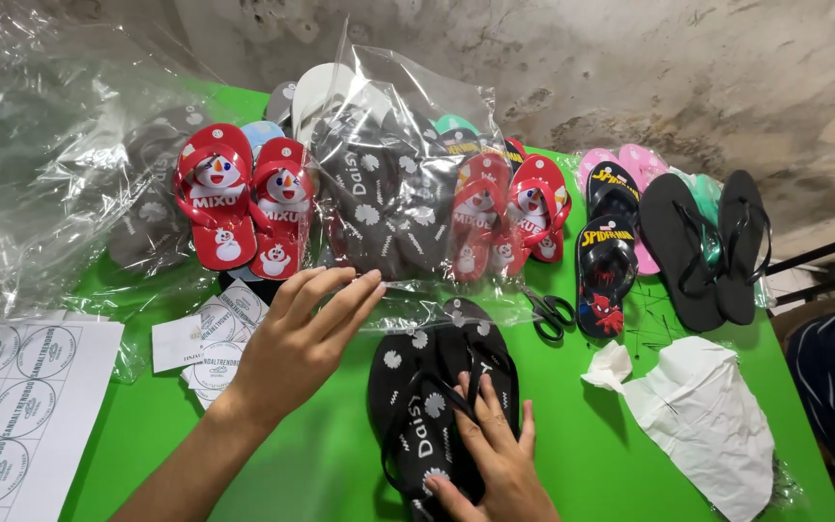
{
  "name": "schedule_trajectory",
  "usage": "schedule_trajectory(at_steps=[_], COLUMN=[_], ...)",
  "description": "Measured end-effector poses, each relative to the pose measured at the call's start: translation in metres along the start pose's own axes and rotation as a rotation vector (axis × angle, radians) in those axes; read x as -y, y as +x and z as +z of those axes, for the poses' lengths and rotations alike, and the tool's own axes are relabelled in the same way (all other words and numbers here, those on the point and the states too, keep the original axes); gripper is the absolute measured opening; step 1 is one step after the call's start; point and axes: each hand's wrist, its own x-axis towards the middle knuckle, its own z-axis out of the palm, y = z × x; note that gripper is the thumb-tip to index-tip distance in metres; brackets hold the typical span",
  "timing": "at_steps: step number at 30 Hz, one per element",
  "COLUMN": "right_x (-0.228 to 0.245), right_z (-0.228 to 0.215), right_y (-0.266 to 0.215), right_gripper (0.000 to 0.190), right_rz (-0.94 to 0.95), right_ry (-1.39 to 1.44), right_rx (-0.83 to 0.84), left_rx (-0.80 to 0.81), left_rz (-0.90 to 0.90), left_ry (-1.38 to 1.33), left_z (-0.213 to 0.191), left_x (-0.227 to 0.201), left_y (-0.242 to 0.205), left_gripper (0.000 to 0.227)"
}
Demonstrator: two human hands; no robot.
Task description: The person wipes a pair of black flip-flops with a white cloth, then places them into a clear plastic bag and seals it. The person then moves other flip-flops on the table.
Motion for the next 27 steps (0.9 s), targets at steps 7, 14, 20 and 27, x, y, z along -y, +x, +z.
schedule_trajectory(at_steps=[7, 14, 20, 27], right_x=[-0.005, -0.096, -0.024, 0.009], right_z=[-0.046, -0.026, -0.08, -0.103], right_y=[-0.038, -0.103, -0.08, -0.038], right_gripper=[0.081, 0.049, 0.049, 0.085], right_rz=[0.145, 0.026, 0.529, 0.358], right_ry=[0.36, 0.464, 1.288, 0.526], right_rx=[0.003, 0.068, 0.128, 0.245], left_rx=[0.035, 0.078, 0.081, 0.124], left_rz=[-0.024, -0.044, -0.017, 0.09], left_ry=[-0.242, -0.281, -0.31, -0.344], left_z=[0.007, 0.007, 0.008, 0.009], left_x=[-0.02, -0.04, -0.052, -0.058], left_y=[0.003, 0.007, 0.006, -0.001], left_gripper=[0.049, 0.077, 0.082, 0.095])
